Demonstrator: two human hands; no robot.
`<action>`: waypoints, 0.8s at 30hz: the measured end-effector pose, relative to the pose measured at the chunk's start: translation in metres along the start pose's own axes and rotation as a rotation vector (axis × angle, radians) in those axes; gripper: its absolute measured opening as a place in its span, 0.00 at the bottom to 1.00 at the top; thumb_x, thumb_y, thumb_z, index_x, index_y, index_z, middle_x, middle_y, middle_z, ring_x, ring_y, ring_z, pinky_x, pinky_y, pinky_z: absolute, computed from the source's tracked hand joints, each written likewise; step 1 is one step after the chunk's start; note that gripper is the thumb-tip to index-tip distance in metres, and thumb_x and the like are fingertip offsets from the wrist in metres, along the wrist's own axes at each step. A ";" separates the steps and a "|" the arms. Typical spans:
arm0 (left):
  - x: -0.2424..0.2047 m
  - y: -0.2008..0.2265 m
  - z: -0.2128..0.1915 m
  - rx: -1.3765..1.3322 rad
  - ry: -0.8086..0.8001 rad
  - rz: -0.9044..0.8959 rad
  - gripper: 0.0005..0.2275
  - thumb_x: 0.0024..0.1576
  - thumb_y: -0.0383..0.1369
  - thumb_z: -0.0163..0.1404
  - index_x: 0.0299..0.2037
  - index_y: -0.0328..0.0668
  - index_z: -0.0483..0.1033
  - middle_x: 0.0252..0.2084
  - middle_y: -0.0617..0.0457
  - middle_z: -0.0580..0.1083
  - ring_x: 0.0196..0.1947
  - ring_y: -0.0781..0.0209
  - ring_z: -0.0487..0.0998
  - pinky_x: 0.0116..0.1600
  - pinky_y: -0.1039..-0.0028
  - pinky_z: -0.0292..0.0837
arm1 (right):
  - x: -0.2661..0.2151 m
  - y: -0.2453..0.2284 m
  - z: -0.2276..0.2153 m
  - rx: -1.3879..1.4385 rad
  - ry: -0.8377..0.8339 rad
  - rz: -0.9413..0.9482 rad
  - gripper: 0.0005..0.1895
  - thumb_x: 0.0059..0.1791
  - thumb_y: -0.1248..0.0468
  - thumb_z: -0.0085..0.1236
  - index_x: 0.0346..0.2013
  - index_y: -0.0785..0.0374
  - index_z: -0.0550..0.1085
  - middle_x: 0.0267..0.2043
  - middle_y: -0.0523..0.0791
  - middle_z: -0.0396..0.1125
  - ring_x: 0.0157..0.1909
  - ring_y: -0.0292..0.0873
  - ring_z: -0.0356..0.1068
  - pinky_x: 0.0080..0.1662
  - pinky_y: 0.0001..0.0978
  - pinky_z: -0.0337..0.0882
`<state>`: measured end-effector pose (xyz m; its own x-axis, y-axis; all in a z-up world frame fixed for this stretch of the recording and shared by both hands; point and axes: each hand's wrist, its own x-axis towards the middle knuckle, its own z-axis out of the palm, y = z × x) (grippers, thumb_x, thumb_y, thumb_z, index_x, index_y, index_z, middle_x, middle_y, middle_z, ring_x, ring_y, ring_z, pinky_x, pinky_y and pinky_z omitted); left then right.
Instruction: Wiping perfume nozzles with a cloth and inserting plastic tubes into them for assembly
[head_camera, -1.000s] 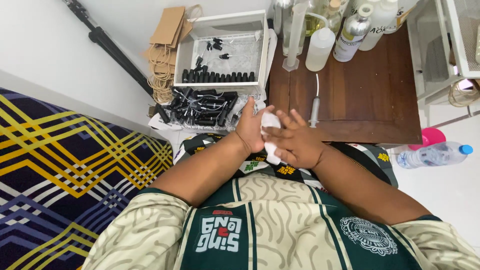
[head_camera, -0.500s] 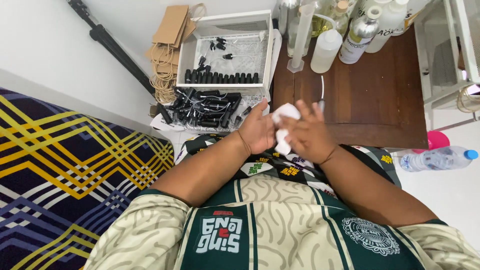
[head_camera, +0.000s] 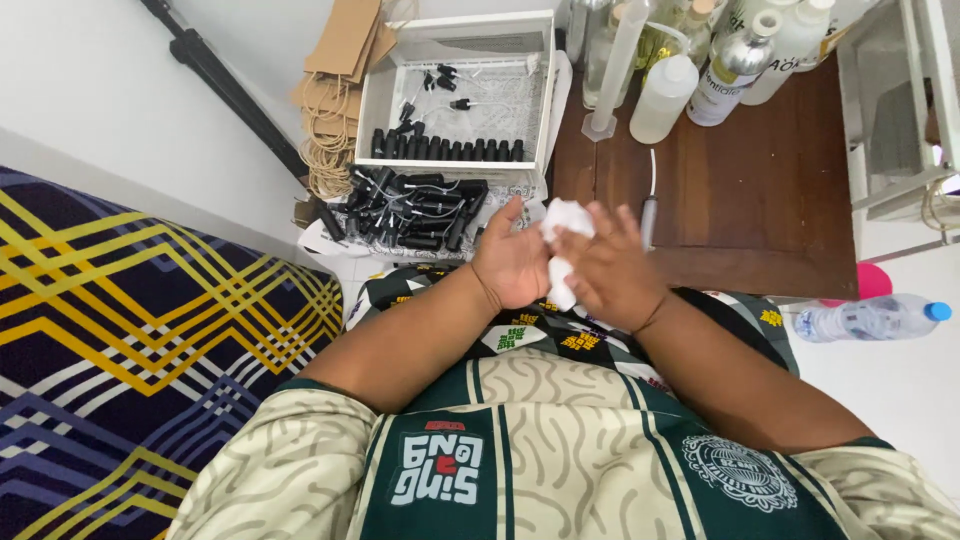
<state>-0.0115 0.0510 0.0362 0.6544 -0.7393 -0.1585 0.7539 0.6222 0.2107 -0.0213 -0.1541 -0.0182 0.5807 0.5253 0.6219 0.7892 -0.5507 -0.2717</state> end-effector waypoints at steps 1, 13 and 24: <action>-0.004 0.003 0.012 -0.061 -0.049 -0.013 0.32 0.58 0.62 0.40 0.55 0.41 0.72 0.44 0.54 0.75 0.33 0.62 0.75 0.40 0.67 0.74 | 0.006 -0.010 0.002 -0.018 0.007 -0.101 0.24 0.57 0.45 0.39 0.65 0.44 0.71 0.73 0.35 0.61 0.82 0.53 0.37 0.73 0.62 0.33; -0.001 0.015 0.020 -0.039 -0.165 0.036 0.34 0.58 0.61 0.39 0.60 0.38 0.71 0.37 0.57 0.74 0.33 0.59 0.74 0.43 0.66 0.75 | 0.037 -0.008 -0.004 -0.121 -0.021 -0.196 0.23 0.57 0.47 0.38 0.62 0.45 0.73 0.72 0.35 0.62 0.80 0.54 0.43 0.72 0.60 0.39; 0.015 0.015 -0.006 -0.014 -0.027 0.081 0.37 0.52 0.66 0.42 0.57 0.41 0.75 0.35 0.48 0.78 0.30 0.54 0.78 0.39 0.62 0.79 | 0.023 -0.008 -0.012 -0.239 -0.107 -0.098 0.28 0.57 0.42 0.36 0.67 0.45 0.69 0.74 0.34 0.59 0.82 0.52 0.33 0.73 0.65 0.30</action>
<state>0.0099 0.0510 0.0310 0.7116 -0.6931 -0.1155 0.6996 0.6835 0.2085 -0.0163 -0.1457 0.0072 0.5316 0.6421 0.5524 0.7806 -0.6245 -0.0253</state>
